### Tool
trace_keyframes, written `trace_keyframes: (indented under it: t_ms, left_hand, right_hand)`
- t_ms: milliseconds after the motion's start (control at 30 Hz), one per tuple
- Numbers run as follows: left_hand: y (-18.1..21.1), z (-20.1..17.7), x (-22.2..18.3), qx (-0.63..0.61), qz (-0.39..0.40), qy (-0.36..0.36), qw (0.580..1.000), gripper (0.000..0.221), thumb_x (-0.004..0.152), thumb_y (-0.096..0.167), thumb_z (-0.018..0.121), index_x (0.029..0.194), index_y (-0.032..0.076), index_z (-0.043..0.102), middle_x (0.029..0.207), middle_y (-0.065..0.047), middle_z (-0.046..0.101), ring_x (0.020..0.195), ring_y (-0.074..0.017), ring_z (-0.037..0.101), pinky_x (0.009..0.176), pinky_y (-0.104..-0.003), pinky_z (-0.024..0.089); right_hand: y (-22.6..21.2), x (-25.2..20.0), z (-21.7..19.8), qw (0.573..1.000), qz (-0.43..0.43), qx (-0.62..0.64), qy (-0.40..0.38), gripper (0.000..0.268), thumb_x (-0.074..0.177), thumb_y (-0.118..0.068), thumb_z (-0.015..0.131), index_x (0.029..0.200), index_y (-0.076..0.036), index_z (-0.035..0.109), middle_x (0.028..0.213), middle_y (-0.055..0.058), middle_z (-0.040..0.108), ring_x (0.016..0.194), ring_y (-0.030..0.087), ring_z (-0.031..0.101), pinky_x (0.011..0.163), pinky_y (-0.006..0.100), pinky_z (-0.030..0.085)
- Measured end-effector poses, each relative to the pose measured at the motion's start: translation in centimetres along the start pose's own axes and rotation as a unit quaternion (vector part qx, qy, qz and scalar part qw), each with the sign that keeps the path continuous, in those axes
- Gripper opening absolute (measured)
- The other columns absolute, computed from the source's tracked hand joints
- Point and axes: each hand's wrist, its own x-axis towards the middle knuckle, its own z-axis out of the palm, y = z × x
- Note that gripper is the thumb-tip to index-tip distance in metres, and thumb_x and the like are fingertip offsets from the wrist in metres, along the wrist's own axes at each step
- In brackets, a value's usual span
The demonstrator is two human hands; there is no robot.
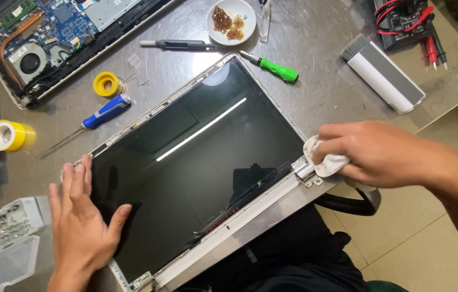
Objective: Cleaning a laptop display panel using a cloth and manual picking to remove debris.
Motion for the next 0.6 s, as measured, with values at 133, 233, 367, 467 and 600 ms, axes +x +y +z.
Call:
trace_keyframes:
  t_ms: [133,233,367,467,600]
  left_hand:
    - [0.4,-0.3,-0.1,0.005,-0.002,-0.027,1.0,0.093,0.091,0.06,0.042,0.16,0.009,0.008,0.171,-0.012,0.024,0.158,-0.0461,0.015,0.124,-0.067,0.0]
    - [0.6,0.0,0.3,0.016,-0.006,-0.028,0.999,0.096,0.091,0.065,0.037,0.162,0.008,0.007,0.17,-0.019,0.026,0.157,-0.049,0.017,0.122,-0.07,-0.002]
    - [0.3,0.3,-0.1,-0.02,0.021,-0.021,0.999,0.097,0.09,0.065,0.038,0.16,0.003,0.011,0.17,-0.021,0.026,0.158,-0.0517,0.016,0.126,-0.065,0.002]
    - [-0.4,0.4,-0.2,-0.022,0.043,-0.018,0.999,0.098,0.087,0.06,0.046,0.16,0.006,0.01,0.17,-0.024,0.03,0.158,-0.0521,0.018,0.127,-0.065,0.013]
    - [-0.7,0.7,-0.4,-0.014,0.038,-0.027,0.999,0.1,0.087,0.055,0.051,0.163,0.004,0.011,0.171,-0.024,0.029,0.157,-0.0535,0.018,0.125,-0.069,0.014]
  right_hand:
    - [0.0,-0.2,-0.4,0.997,-0.027,0.024,-0.069,0.034,0.088,-0.02,0.056,0.113,-0.036,0.072,0.096,-0.007,0.058,0.078,0.021,0.067,0.07,0.038,0.048]
    - [0.6,-0.3,-1.0,0.994,-0.057,0.048,-0.074,0.047,0.083,-0.01,0.053,0.119,-0.033,0.072,0.104,-0.006,0.061,0.082,0.022,0.069,0.072,0.037,0.049]
    - [0.9,-0.5,-0.3,0.997,-0.026,-0.021,-0.067,0.045,0.08,-0.028,0.074,0.122,-0.045,0.07,0.138,-0.016,0.059,0.102,0.023,0.071,0.074,0.045,0.055]
    - [0.6,-1.1,-0.4,0.979,-0.01,-0.194,-0.063,0.052,0.078,-0.042,0.074,0.127,-0.044,0.055,0.102,-0.01,0.056,0.086,0.023,0.068,0.058,0.049,0.057]
    - [1.3,-1.4,-0.4,0.955,-0.064,-0.289,-0.02,0.056,0.07,-0.036,0.076,0.121,-0.036,0.054,0.096,-0.004,0.053,0.084,0.026,0.062,0.054,0.05,0.055]
